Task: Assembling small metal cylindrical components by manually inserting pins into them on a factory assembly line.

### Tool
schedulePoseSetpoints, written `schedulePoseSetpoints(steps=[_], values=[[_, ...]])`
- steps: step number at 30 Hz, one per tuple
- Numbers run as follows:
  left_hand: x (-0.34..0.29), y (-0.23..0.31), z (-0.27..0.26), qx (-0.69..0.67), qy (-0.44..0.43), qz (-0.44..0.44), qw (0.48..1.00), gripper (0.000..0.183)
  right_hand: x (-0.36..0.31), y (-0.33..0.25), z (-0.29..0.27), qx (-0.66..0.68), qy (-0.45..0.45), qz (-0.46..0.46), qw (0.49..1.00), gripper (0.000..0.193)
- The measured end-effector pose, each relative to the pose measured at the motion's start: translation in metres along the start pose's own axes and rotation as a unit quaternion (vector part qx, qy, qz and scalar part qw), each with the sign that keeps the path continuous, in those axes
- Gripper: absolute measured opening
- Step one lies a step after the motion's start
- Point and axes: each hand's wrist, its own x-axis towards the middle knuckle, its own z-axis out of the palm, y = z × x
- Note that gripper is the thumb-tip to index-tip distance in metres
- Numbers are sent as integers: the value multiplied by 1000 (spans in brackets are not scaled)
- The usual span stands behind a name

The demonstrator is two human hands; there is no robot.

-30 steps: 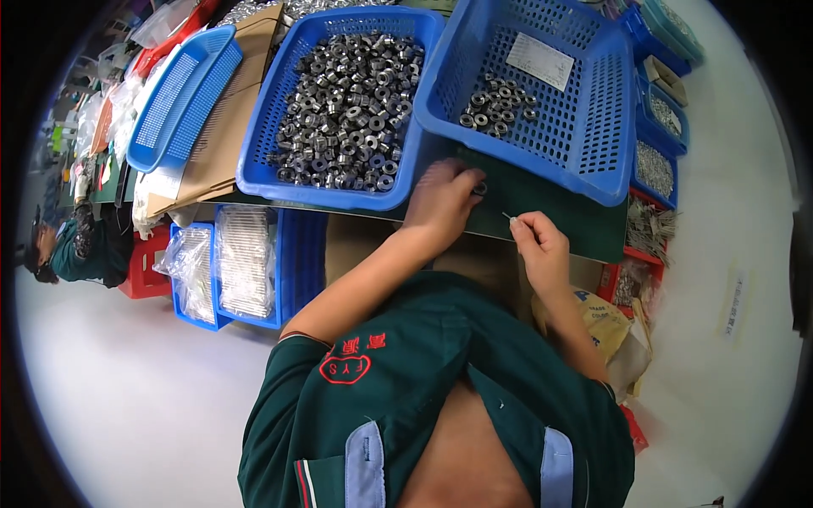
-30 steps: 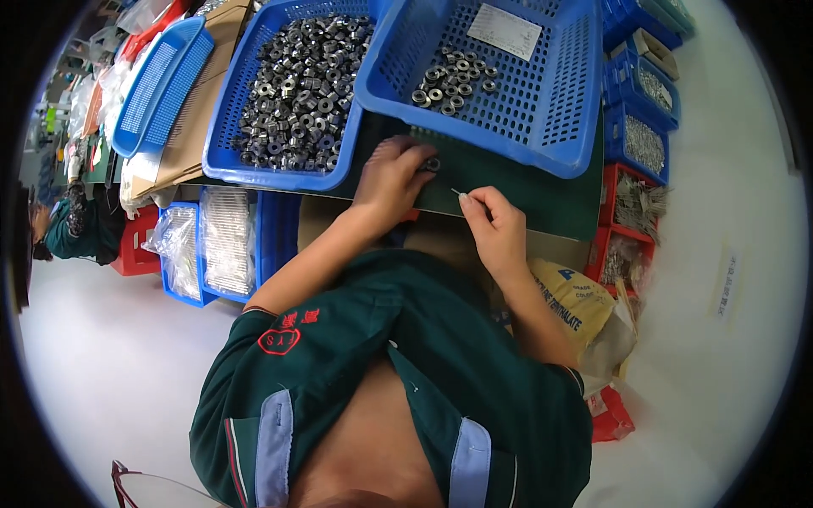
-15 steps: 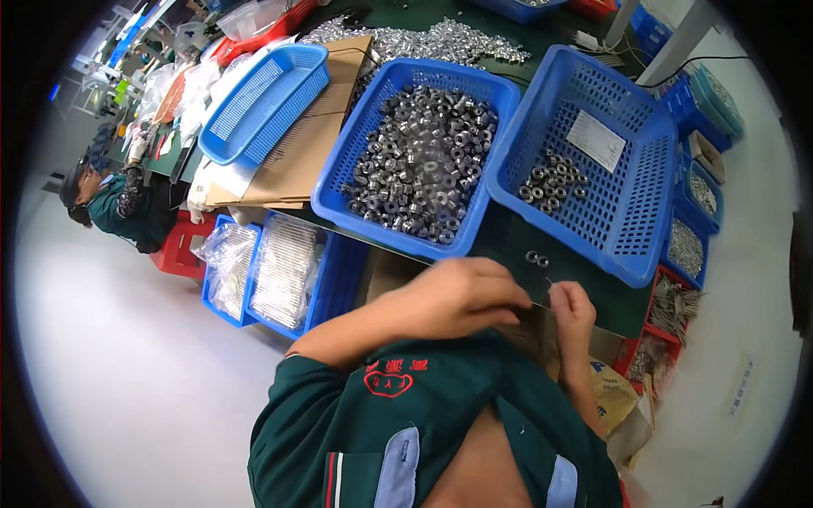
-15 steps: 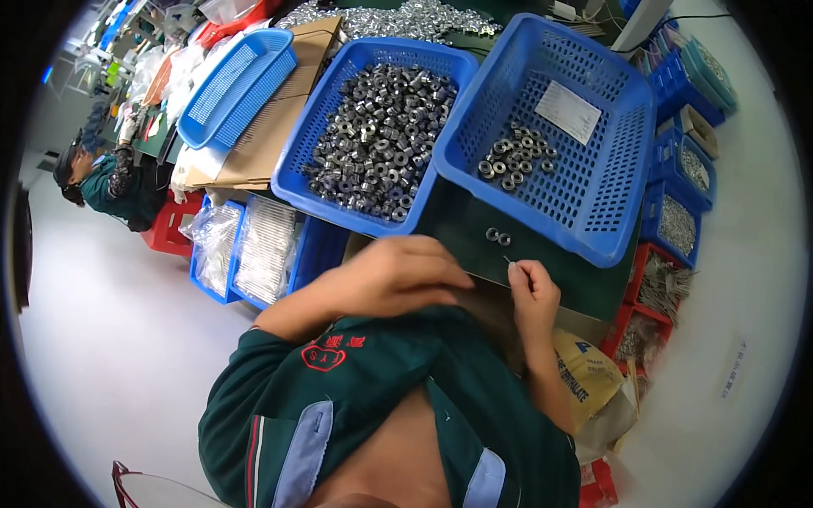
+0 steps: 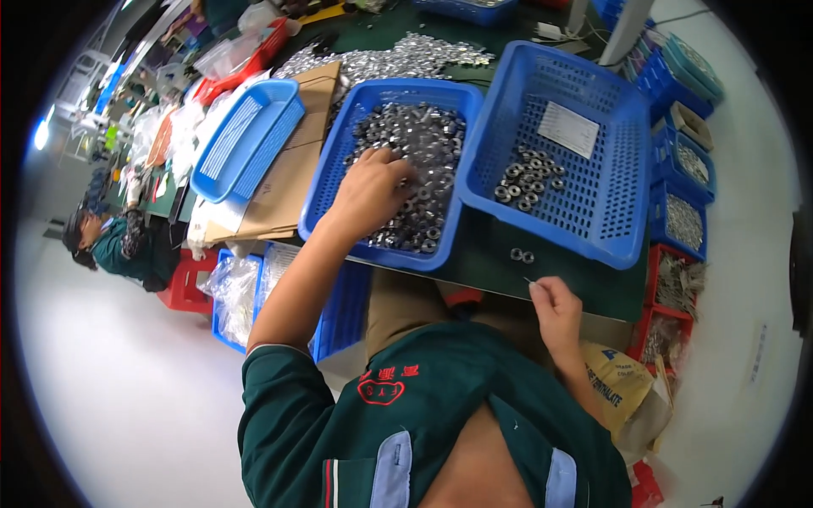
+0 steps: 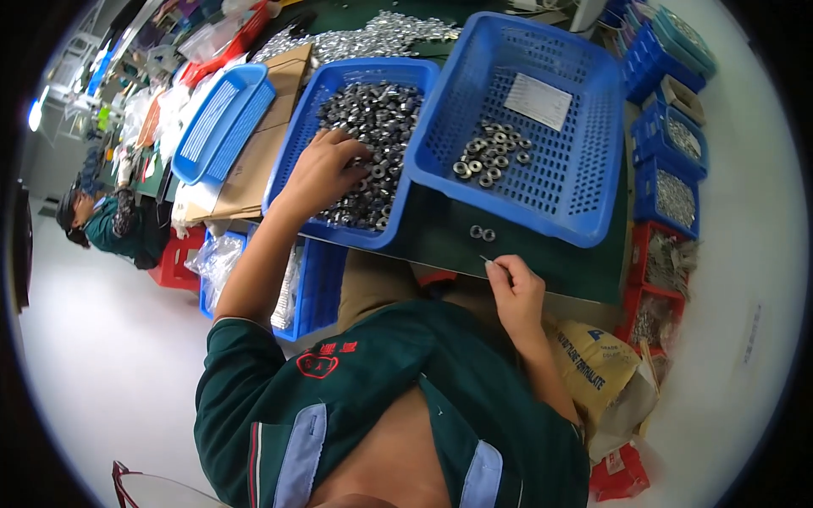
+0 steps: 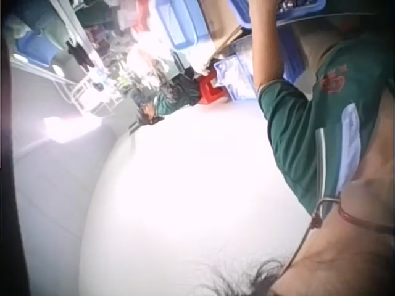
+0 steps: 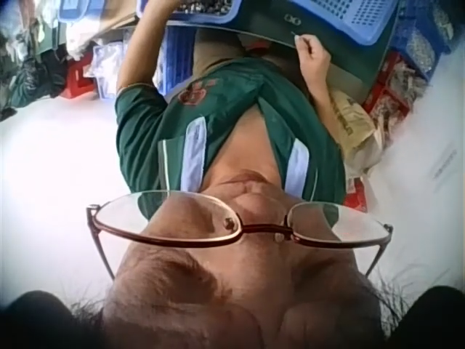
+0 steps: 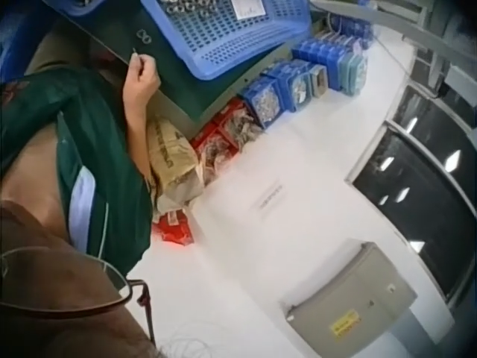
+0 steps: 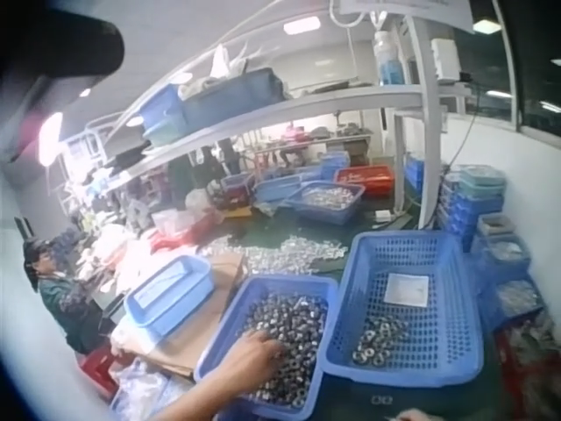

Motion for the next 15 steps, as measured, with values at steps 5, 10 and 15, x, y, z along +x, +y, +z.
schedulePoseSetpoints(steps=[5,10,15], values=[[-1,-2,3,-8,-7,24,1000,14,0,7,2,-3,5,-14,1000,11],[-2,-2,-4,-36,-23,-4,999,22,1,4,1,-4,4,-21,1000,12],[-7,14,-17,-182,28,-88,979,21,-1,5,2,-10,10,-18,1000,13]])
